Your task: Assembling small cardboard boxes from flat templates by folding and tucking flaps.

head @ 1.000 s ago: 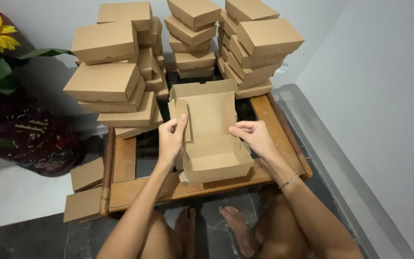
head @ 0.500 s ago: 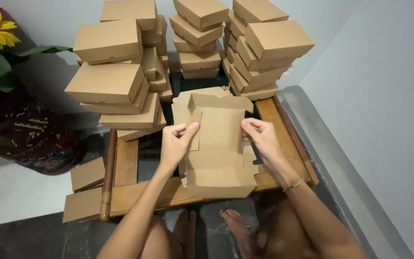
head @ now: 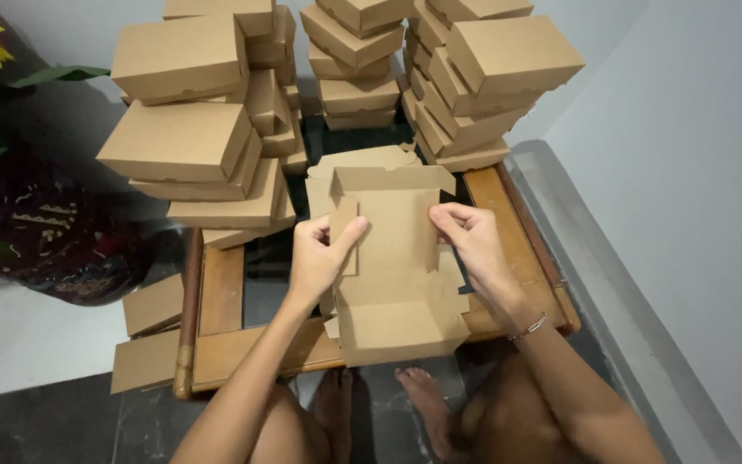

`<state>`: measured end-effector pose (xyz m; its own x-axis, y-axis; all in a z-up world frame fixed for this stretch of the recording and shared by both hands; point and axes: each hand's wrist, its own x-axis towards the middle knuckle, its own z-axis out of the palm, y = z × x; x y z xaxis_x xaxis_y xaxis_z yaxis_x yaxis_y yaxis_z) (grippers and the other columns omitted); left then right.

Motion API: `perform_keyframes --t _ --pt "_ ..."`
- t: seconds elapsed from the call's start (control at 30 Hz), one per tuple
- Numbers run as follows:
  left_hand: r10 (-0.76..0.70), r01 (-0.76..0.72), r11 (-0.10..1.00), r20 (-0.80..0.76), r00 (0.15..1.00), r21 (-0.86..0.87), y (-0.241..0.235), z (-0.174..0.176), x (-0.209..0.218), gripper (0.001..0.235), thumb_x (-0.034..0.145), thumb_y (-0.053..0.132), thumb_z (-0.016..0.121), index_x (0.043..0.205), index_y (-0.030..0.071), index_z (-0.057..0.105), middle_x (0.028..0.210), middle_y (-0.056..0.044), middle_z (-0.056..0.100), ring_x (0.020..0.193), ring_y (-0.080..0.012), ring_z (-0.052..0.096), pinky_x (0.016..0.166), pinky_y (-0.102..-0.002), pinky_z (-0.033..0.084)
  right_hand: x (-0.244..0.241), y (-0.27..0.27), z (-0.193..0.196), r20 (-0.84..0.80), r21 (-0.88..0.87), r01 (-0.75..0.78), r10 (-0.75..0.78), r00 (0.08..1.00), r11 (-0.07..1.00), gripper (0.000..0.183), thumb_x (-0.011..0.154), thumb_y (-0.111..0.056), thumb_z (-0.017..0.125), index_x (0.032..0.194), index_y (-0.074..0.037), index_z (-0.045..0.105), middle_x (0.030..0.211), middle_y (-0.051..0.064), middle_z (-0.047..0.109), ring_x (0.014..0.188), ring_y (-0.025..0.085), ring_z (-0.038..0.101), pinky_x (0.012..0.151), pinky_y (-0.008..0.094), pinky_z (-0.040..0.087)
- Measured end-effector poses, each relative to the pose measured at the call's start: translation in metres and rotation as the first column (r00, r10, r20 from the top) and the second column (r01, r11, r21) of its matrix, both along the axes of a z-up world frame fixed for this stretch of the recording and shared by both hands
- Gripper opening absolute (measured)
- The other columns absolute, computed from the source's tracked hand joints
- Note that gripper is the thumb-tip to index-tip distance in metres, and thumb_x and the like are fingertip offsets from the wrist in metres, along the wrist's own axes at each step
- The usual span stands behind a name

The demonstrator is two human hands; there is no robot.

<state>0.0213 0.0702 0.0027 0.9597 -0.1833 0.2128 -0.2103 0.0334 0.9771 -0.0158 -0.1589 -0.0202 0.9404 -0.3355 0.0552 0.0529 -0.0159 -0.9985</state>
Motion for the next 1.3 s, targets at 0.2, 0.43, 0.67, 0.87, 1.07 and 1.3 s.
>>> perform_keyframes --t 0.2,0.43,0.67,0.87,1.07,1.3 --pt "0.196 -0.190 0.980 0.093 0.976 -0.066 0.001 0.011 -0.004 0.028 0.092 0.019 0.078 0.067 0.012 0.066 0.057 0.002 0.061 0.065 -0.0078 0.049 0.056 -0.026 0.047 -0.009 0.008 0.026 0.045 -0.066 0.036 -0.033 0.998 0.997 0.023 0.102 -0.016 0.063 0.118 -0.003 0.074 0.094 0.013 0.077 0.081 0.016 0.073 0.072 0.027 0.063" --pt "0.433 -0.415 0.898 0.127 0.893 -0.143 -0.001 0.009 -0.012 0.026 0.101 0.020 0.067 0.077 0.011 0.064 0.070 0.001 0.068 0.072 -0.0060 0.050 0.067 -0.029 0.049 -0.025 0.011 0.038 0.127 -0.219 0.073 -0.045 0.991 0.973 0.018 0.102 -0.013 0.064 0.111 -0.007 0.077 0.091 0.009 0.077 0.083 0.014 0.073 0.075 0.026 0.062" --pt "0.516 -0.491 0.856 0.220 0.828 -0.162 -0.004 -0.001 -0.014 0.014 0.105 0.018 0.061 0.102 0.007 0.069 0.090 -0.005 0.073 0.084 -0.0102 0.064 0.079 -0.035 0.056 -0.041 0.024 0.059 0.329 -0.404 0.171 -0.032 0.944 0.899 0.015 0.100 -0.009 0.065 0.104 -0.008 0.080 0.089 0.009 0.078 0.087 0.018 0.073 0.080 0.033 0.060" --pt "0.481 -0.418 0.877 0.436 0.761 -0.237 -0.021 0.014 -0.027 0.035 0.104 0.004 0.053 0.138 -0.003 0.049 0.135 -0.016 0.059 0.124 -0.0265 0.058 0.107 -0.045 0.050 -0.047 0.053 0.074 0.536 -0.557 0.205 0.160 0.829 0.805 0.015 0.093 -0.006 0.073 0.107 -0.008 0.079 0.096 0.008 0.078 0.096 0.027 0.071 0.088 0.040 0.057" --pt "0.287 -0.263 0.956 0.618 0.732 -0.132 -0.034 0.003 -0.032 0.067 0.089 -0.016 0.035 0.155 -0.005 0.035 0.139 -0.020 0.040 0.134 -0.0376 0.045 0.118 -0.054 0.038 -0.042 0.073 0.074 0.437 -0.566 -0.013 0.313 0.843 0.824 0.023 0.094 -0.005 0.068 0.117 -0.004 0.074 0.105 0.012 0.077 0.105 0.033 0.072 0.092 0.046 0.056" --pt "0.124 -0.205 0.978 0.691 0.712 0.036 -0.030 -0.004 -0.029 0.058 0.100 -0.003 0.032 0.157 -0.008 0.024 0.146 -0.022 0.035 0.136 -0.0408 0.040 0.118 -0.053 0.030 -0.031 0.077 0.060 0.331 -0.488 -0.153 0.345 0.879 0.859 0.028 0.090 0.001 0.069 0.118 -0.002 0.072 0.107 0.016 0.076 0.103 0.030 0.072 0.092 0.047 0.056"
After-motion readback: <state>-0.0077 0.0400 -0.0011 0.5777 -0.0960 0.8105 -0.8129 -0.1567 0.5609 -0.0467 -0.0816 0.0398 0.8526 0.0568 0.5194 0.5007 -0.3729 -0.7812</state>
